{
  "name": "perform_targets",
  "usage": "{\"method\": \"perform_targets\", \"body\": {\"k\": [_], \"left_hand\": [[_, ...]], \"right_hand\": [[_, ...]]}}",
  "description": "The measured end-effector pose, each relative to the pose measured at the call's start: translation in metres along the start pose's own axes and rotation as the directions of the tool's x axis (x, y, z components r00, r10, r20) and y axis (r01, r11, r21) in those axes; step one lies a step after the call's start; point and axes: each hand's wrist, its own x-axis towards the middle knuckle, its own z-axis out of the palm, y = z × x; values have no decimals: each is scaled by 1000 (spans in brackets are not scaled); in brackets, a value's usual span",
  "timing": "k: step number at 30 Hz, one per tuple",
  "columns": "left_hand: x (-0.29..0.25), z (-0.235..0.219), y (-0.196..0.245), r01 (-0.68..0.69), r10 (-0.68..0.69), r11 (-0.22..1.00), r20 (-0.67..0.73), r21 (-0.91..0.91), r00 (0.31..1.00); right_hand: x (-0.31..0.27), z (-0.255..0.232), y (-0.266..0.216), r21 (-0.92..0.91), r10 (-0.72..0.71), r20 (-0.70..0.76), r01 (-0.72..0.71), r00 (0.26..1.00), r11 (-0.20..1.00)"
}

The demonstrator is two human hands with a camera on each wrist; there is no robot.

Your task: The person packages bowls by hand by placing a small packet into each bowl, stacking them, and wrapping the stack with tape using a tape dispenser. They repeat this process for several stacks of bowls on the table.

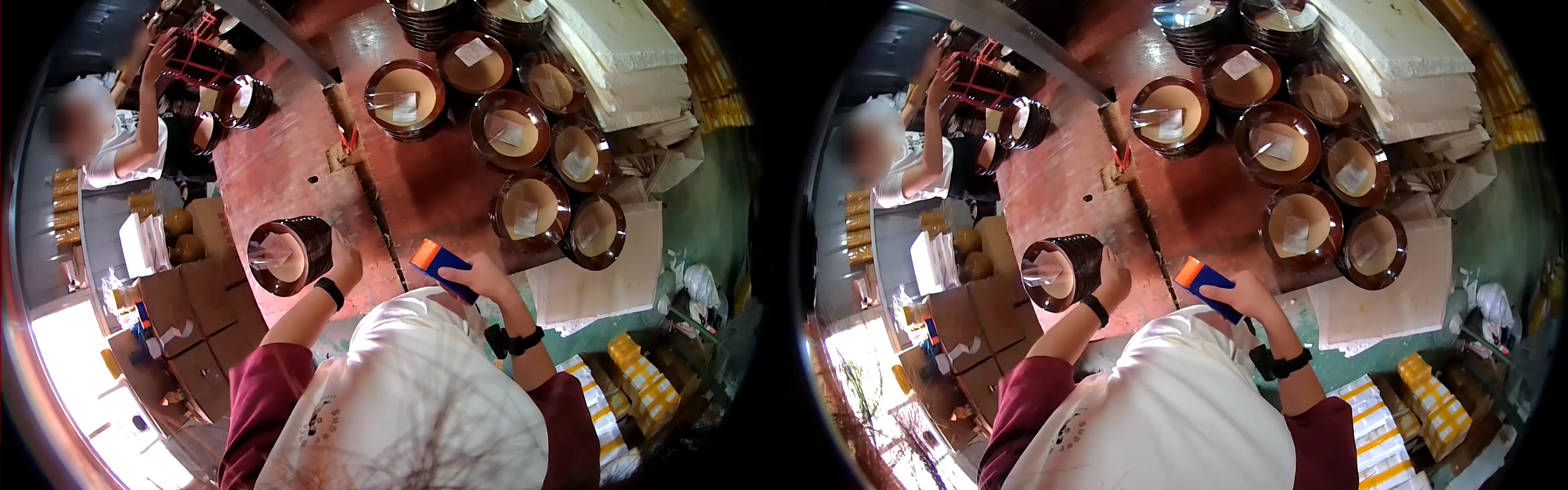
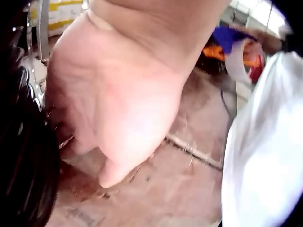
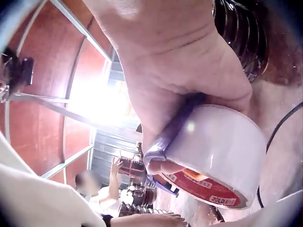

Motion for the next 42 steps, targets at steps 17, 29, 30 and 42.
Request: {"method": "perform_targets", "body": {"k": [17, 29, 30, 42], "left_hand": [[-24, -14, -11, 80, -88, 970, 24, 230, 996], [-140, 25, -124, -282, -226, 882, -864, -378, 451], [-141, 25, -127, -321, -213, 874, -882, -364, 421], [-108, 16, -109, -230, 196, 973, -660, 36, 725]], "right_hand": [[-25, 40, -34, -190, -27, -73, 13, 997, 982], [-41, 58, -52, -102, -89, -94, 80, 992, 992], [-40, 61, -53, -90, -96, -89, 88, 991, 992], [-42, 85, -59, -105, -99, -104, 88, 990, 991]]}}
